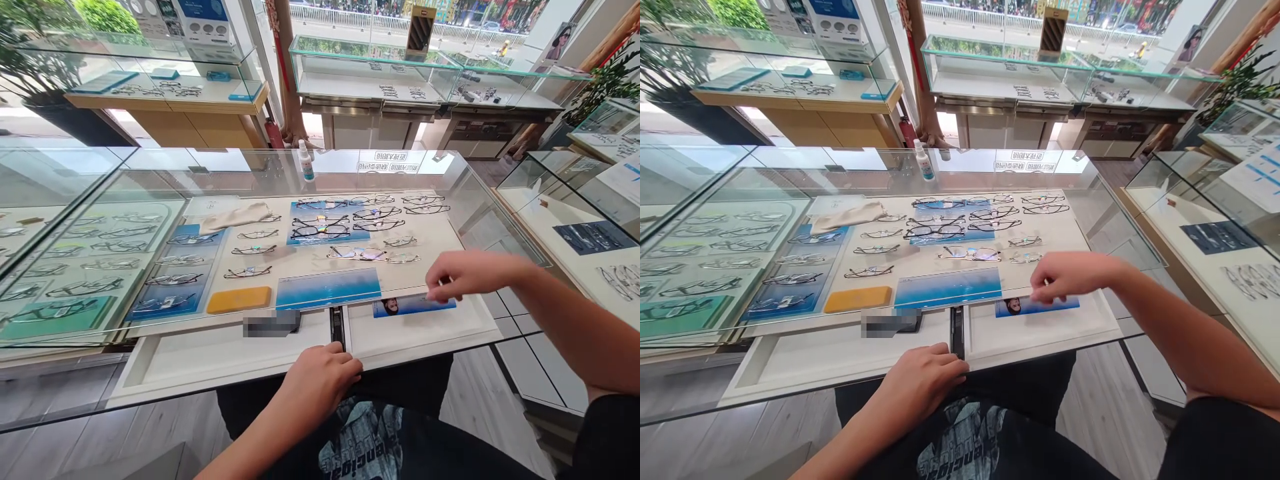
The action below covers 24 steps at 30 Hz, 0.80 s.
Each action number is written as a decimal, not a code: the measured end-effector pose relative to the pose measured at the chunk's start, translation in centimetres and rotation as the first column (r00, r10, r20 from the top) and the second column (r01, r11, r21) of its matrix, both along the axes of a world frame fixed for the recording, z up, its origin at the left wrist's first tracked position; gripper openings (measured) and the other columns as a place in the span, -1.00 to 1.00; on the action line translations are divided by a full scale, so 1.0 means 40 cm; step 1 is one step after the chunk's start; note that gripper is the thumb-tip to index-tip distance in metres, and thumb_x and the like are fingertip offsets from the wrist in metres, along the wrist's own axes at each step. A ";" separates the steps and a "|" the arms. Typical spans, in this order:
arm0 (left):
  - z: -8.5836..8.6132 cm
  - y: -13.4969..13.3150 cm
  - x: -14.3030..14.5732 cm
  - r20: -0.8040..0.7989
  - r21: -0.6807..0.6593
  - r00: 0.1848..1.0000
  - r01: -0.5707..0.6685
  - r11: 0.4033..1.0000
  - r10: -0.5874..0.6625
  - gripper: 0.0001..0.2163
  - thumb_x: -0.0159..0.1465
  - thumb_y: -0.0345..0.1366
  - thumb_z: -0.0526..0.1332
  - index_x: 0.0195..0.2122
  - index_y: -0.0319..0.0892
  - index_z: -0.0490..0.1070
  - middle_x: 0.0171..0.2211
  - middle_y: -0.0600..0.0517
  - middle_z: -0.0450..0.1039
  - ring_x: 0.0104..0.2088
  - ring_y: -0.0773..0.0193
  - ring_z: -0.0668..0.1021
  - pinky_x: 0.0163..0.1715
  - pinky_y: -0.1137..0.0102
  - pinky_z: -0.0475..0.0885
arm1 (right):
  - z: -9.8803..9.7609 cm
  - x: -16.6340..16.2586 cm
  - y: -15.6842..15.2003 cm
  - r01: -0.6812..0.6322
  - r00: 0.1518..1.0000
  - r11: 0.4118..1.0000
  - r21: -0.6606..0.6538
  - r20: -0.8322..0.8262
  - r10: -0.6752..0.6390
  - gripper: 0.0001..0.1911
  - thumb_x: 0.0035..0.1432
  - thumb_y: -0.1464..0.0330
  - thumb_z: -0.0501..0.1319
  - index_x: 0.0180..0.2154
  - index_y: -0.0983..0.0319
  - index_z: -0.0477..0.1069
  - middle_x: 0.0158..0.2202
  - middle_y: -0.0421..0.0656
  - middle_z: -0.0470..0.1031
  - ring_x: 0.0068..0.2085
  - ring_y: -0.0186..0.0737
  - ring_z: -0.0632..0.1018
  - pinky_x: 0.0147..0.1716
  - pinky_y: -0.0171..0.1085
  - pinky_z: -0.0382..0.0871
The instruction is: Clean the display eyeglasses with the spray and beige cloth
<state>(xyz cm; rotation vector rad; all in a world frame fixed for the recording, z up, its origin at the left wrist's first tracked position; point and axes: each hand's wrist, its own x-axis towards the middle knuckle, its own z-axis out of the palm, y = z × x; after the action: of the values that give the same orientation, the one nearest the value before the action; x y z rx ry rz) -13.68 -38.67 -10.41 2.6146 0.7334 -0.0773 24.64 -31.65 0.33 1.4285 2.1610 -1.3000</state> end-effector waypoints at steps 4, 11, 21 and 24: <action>0.007 0.002 0.001 0.037 -0.027 0.999 -0.010 1.000 0.011 -0.80 0.55 -0.32 0.25 -0.27 -0.10 0.54 -0.31 0.04 0.68 -0.25 0.12 0.58 -0.34 0.18 0.15 | 0.031 0.161 0.184 0.112 0.917 0.618 0.778 0.160 -0.367 -0.51 0.47 -0.10 0.19 -0.11 0.10 0.72 -0.01 0.00 0.73 0.02 0.17 0.66 0.00 0.12 0.55; 0.007 0.001 0.002 0.059 -0.039 0.997 -0.042 0.998 0.044 -0.81 0.54 -0.33 0.28 -0.27 -0.10 0.58 -0.31 0.04 0.67 -0.23 0.13 0.59 -0.31 0.21 0.23 | -0.125 0.275 0.389 -0.069 0.896 0.592 0.803 0.311 -0.318 -0.76 0.35 0.22 0.32 -0.15 0.13 0.77 0.20 -0.10 0.74 0.25 0.21 0.56 0.33 0.21 0.42; 0.004 0.003 0.008 0.045 0.008 0.998 -0.035 0.999 0.034 -0.78 0.56 -0.30 0.26 -0.27 -0.09 0.59 -0.30 0.02 0.69 -0.23 0.12 0.61 -0.33 0.20 0.25 | -0.155 0.238 0.380 0.020 0.891 0.529 0.848 0.225 -0.394 -0.76 0.32 0.30 0.23 -0.25 0.16 0.69 -0.06 -0.03 0.76 0.10 0.13 0.60 0.27 0.11 0.42; 0.004 0.003 0.008 0.055 0.019 0.998 -0.027 0.999 0.026 -0.78 0.55 -0.31 0.25 -0.28 -0.10 0.60 -0.31 0.00 0.69 -0.24 0.12 0.61 -0.32 0.21 0.28 | -0.151 0.226 0.348 0.076 0.874 0.515 0.854 0.191 -0.446 -0.77 0.31 0.29 0.22 -0.29 0.17 0.65 -0.13 0.02 0.73 0.05 0.15 0.62 0.18 0.09 0.46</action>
<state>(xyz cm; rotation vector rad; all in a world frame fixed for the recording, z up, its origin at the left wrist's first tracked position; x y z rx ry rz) -13.34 -38.56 -10.23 2.6140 0.7527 0.0085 33.68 -17.72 -5.71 2.1831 2.3864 0.1532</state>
